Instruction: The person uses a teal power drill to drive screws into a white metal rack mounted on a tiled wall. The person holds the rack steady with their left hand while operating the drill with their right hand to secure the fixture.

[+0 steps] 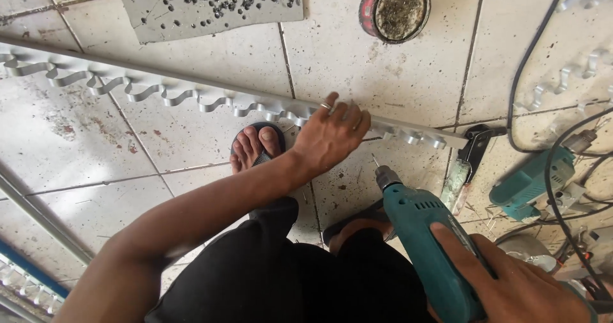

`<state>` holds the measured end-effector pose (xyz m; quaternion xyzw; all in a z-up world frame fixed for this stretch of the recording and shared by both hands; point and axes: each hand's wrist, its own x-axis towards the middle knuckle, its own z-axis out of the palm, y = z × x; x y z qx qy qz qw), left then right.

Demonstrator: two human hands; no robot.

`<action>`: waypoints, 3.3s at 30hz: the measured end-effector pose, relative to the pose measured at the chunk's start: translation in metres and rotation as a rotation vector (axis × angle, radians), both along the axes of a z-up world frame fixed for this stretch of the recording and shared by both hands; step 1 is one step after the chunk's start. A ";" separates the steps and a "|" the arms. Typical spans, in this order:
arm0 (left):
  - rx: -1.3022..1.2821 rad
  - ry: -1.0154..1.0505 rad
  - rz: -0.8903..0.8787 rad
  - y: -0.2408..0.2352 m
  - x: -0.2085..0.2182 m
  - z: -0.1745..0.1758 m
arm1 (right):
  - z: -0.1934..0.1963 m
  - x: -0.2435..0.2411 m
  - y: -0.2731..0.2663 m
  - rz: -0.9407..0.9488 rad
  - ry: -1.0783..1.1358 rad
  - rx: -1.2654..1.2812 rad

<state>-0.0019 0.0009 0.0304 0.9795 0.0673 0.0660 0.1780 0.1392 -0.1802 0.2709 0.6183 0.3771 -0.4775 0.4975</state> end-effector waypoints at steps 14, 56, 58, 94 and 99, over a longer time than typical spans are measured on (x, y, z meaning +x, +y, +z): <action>-0.011 -0.060 -0.135 0.041 -0.040 -0.015 | 0.004 -0.024 0.016 0.042 -0.010 0.764; 0.084 -0.162 -0.149 0.048 -0.033 -0.024 | -0.009 -0.026 0.089 0.368 0.057 0.722; 0.092 -0.164 -0.149 0.048 -0.033 -0.024 | -0.009 -0.030 0.093 0.380 0.032 0.771; 0.074 -0.065 -0.209 0.049 -0.037 -0.020 | -0.015 -0.029 0.091 0.396 0.048 0.858; 0.035 -0.023 -0.229 0.044 -0.044 -0.023 | -0.018 -0.028 0.088 0.436 0.078 0.855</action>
